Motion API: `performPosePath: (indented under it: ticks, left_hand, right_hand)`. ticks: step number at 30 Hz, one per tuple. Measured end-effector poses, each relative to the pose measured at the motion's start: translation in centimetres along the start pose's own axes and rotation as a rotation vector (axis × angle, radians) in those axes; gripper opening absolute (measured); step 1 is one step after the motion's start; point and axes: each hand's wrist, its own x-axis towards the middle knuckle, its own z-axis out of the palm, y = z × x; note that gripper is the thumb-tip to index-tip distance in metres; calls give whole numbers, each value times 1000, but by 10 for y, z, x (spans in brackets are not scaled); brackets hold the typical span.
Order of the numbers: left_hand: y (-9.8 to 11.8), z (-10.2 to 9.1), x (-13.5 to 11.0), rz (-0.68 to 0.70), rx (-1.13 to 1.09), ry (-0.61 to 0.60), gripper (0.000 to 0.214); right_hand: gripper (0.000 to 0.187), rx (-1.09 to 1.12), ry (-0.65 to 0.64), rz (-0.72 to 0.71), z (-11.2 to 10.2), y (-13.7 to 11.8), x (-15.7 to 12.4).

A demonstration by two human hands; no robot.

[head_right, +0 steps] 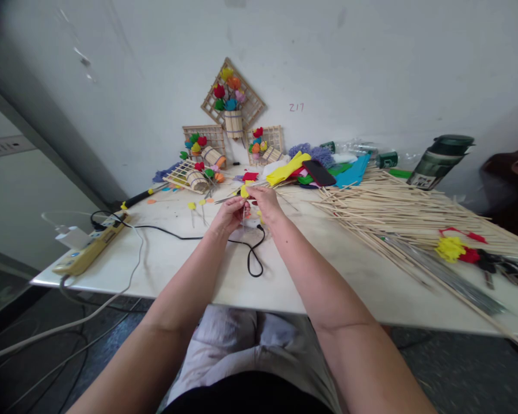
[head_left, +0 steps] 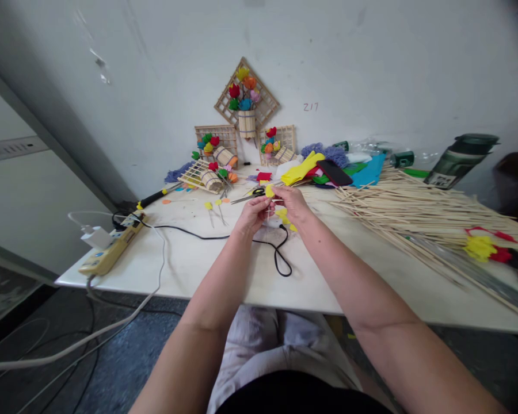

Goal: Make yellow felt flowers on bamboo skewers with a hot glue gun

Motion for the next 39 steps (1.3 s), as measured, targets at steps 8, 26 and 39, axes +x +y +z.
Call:
performPosePath:
  ticks: [8, 26, 39]
  left_hand:
    - [1, 4, -1, 4, 20, -2, 21]
    - [1, 6, -1, 29, 81, 9, 24]
    - [2, 7, -2, 40, 99, -27, 23]
  right_hand:
    - [20, 80, 29, 51, 4, -1, -2]
    - [28, 9, 85, 23, 11, 9, -2]
    - [27, 41, -19, 71, 0, 4, 1]
